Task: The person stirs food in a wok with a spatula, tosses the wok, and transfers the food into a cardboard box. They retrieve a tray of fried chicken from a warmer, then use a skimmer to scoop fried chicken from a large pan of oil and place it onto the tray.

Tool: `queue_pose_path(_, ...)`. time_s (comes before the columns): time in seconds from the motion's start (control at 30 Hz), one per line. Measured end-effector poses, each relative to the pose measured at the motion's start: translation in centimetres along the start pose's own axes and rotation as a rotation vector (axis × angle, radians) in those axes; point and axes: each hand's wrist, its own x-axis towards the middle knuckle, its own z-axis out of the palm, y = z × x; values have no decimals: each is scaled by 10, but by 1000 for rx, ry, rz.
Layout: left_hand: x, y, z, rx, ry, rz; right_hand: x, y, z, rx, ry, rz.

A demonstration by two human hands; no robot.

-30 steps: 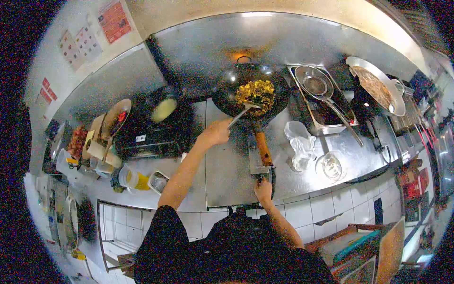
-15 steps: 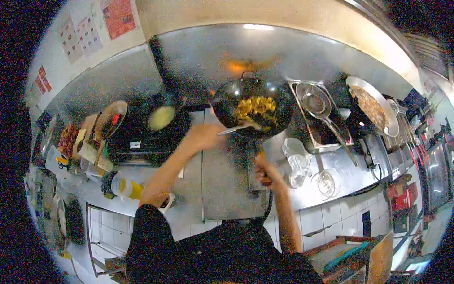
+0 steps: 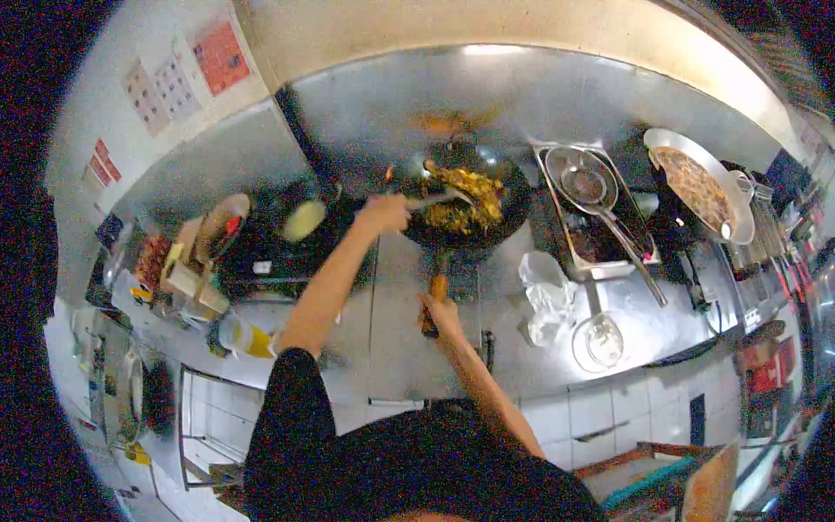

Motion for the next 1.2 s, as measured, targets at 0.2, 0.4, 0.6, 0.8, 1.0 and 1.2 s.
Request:
queue_pose_path(0.2,-31,2,-59,68,-178,-58,11,-6,-15,164,-76,9)
queue_pose_path(0.4,-55,41,-55,15,-147,24,-3,-26,1,214,-51,48)
queue_pose_path(0.6,-33,16,-44,102,-141,-18,-8,-23,31,320,-49,33)
queue_pose_path(0.8,-61,-16,-59,163,-158,82,7,-3,24,157,87,19)
queue_pose_path(1.0,-70,-23,-58,7,-145,148,27,23,40,307,29,-68)
queue_pose_path(1.2,-28,-17,-28,121,-40,80,8,6,90,421,-12,-76)
